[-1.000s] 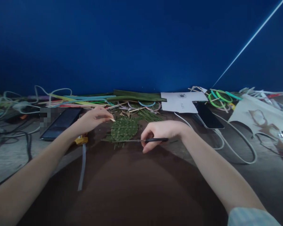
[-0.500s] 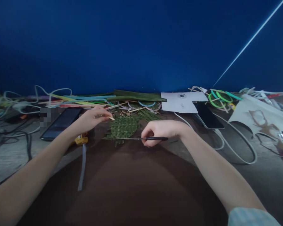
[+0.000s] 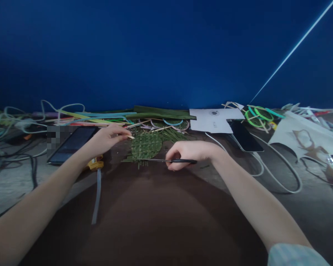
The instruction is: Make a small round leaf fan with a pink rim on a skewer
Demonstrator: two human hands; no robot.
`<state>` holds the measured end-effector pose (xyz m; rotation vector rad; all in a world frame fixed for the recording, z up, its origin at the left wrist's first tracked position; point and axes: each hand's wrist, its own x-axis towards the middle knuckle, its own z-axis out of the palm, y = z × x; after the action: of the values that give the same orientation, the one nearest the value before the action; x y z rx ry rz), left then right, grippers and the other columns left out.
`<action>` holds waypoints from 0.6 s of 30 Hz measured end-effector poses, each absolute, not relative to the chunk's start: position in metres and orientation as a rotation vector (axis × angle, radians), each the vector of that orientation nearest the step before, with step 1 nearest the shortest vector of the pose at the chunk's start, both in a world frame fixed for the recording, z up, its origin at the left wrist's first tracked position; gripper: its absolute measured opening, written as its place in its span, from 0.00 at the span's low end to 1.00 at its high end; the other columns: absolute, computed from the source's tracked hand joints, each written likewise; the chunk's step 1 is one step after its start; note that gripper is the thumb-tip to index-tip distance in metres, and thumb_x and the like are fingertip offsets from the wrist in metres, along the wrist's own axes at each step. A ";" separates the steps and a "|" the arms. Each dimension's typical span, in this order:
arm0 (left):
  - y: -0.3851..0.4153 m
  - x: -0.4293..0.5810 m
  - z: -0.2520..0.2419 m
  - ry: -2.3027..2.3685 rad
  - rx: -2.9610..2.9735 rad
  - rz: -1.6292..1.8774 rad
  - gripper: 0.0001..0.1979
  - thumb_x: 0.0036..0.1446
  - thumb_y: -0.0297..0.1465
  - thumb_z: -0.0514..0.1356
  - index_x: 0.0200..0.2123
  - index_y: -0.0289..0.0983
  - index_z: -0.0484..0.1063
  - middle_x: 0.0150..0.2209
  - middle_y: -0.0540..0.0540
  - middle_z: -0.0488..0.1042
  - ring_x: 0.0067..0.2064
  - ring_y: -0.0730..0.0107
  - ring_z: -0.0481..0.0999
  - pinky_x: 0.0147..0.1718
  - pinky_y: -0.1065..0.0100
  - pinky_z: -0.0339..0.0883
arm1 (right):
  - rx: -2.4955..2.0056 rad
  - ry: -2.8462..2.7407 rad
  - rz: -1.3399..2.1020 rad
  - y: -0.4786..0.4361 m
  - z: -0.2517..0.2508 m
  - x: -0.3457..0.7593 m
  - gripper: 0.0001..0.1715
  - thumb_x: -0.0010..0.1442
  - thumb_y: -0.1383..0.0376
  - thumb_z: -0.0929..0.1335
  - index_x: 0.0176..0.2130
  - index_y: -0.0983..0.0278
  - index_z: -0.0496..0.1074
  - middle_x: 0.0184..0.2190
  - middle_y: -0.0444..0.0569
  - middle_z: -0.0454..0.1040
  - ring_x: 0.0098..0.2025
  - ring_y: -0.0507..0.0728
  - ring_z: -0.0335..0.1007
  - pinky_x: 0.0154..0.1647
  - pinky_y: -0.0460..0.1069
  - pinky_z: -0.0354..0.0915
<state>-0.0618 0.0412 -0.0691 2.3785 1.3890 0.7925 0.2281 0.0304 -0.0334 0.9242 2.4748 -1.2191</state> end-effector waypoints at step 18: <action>0.040 -0.060 -0.063 1.457 2.372 0.786 0.12 0.56 0.37 0.54 0.35 0.40 0.76 0.36 0.48 0.77 0.40 0.63 0.70 0.40 0.63 0.63 | 0.981 2.463 -1.207 0.032 -0.033 0.229 0.14 0.54 0.57 0.64 0.29 0.65 0.70 0.20 0.42 0.65 0.19 0.46 0.53 0.19 0.43 0.49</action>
<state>-0.0601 0.0403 -0.0635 2.3723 1.4566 0.7858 0.2287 0.0324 -0.0332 0.9814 2.4635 -1.2070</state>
